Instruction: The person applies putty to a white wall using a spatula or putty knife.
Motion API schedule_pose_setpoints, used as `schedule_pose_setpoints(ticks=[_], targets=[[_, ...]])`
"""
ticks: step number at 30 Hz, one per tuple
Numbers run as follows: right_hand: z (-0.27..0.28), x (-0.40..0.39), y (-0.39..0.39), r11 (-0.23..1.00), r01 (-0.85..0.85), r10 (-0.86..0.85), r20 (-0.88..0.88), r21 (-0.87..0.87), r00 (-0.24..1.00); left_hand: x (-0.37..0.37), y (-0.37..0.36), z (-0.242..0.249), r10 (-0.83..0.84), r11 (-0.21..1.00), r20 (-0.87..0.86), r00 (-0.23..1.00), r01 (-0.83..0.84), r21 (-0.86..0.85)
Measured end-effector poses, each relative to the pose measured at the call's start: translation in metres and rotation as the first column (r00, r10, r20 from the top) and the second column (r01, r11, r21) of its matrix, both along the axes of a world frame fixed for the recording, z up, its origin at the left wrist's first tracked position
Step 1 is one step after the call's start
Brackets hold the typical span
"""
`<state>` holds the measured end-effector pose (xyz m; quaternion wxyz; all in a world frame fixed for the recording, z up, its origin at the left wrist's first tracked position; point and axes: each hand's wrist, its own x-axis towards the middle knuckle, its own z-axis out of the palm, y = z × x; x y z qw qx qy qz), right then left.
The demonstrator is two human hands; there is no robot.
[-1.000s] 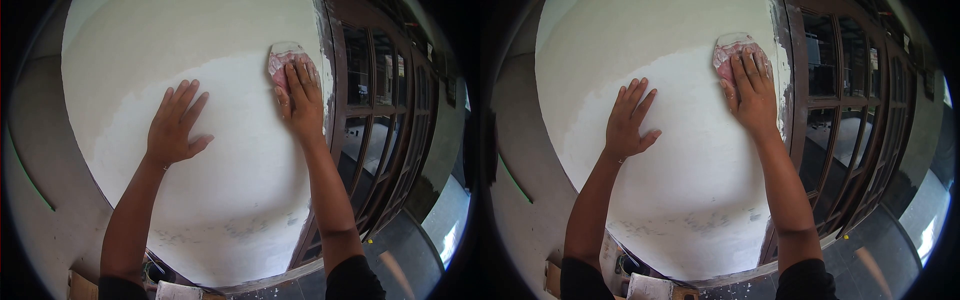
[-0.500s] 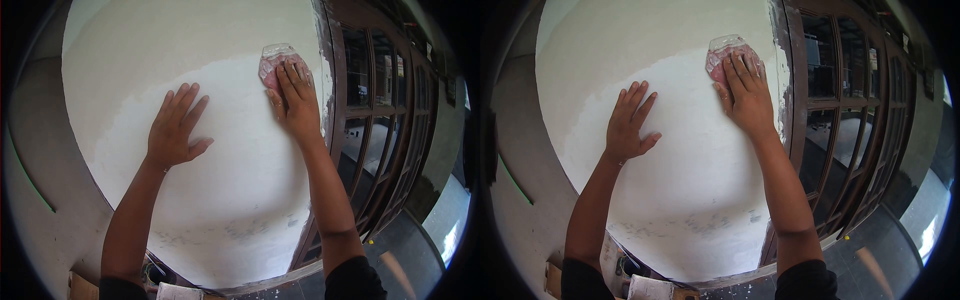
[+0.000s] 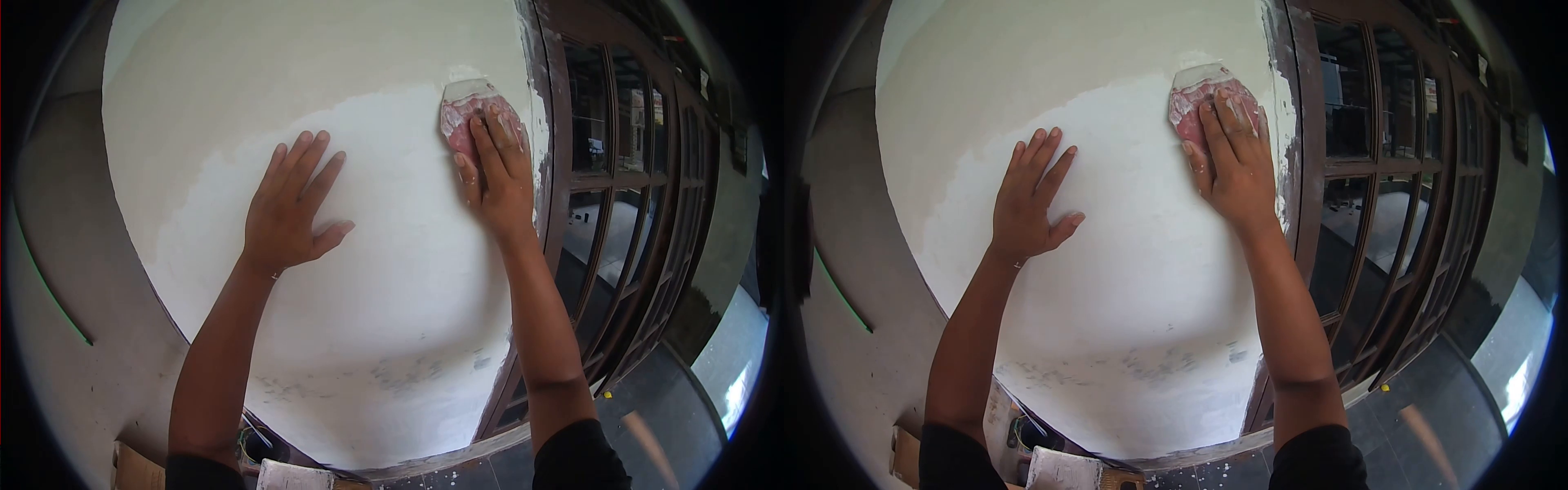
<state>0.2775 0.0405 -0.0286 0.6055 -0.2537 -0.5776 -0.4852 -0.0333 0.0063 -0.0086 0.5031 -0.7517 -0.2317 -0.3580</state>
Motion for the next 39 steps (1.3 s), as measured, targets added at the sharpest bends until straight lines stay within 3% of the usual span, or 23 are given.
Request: schedule_pose_setpoints(ticks=[5, 7, 10, 13, 20, 25, 28, 34, 39], targets=[[0.017, -0.007, -0.001, 0.995, -0.071, 0.073, -0.018, 0.067, 0.997, 0.001, 0.0, 0.0, 0.001, 1.0, -0.003, 1.0, -0.001, 0.006], [0.023, -0.008, 0.0, 1.0, -0.029, 0.029, 0.012, -0.012, 1.0, 0.0, 0.001, 0.0, 0.0, 1.0, -0.007, 1.0, 0.0, 0.016], [0.003, -0.005, -0.006, 0.995, 0.002, 0.0, 0.019, -0.104, 1.0, 0.0, 0.001, 0.0, -0.002, 1.0, 0.001, 1.0, 0.002, 0.01], [-0.028, 0.004, -0.008, 0.996, 0.029, -0.027, 0.03, -0.088, 0.999, 0.0, 0.0, 0.0, 0.008, 1.0, 0.005, 1.0, -0.008, 0.006], [0.014, -0.005, -0.001, 0.999, -0.008, 0.005, -0.058, -0.043, 0.998, 0.0, 0.001, 0.0, 0.002, 1.0, -0.006, 1.0, -0.002, 0.019], [-0.037, -0.003, -0.006, 0.99, 0.06, -0.063, -0.02, -0.128, 0.998, 0.001, 0.001, -0.001, -0.001, 1.0, 0.005, 1.0, 0.001, 0.02], [-0.041, 0.0, -0.007, 0.997, -0.01, 0.009, -0.017, -0.079, 1.0, 0.001, 0.0, -0.001, -0.003, 1.0, 0.005, 1.0, 0.003, 0.012], [0.027, -0.014, -0.002, 0.998, -0.016, 0.018, -0.03, 0.067, 0.999, 0.0, 0.001, -0.001, -0.002, 1.0, 0.002, 1.0, 0.002, 0.012], [-0.005, -0.019, -0.002, 0.998, 0.0, -0.004, -0.062, -0.062, 0.998, -0.001, 0.001, -0.001, -0.008, 1.0, -0.004, 1.0, 0.008, 0.014]])
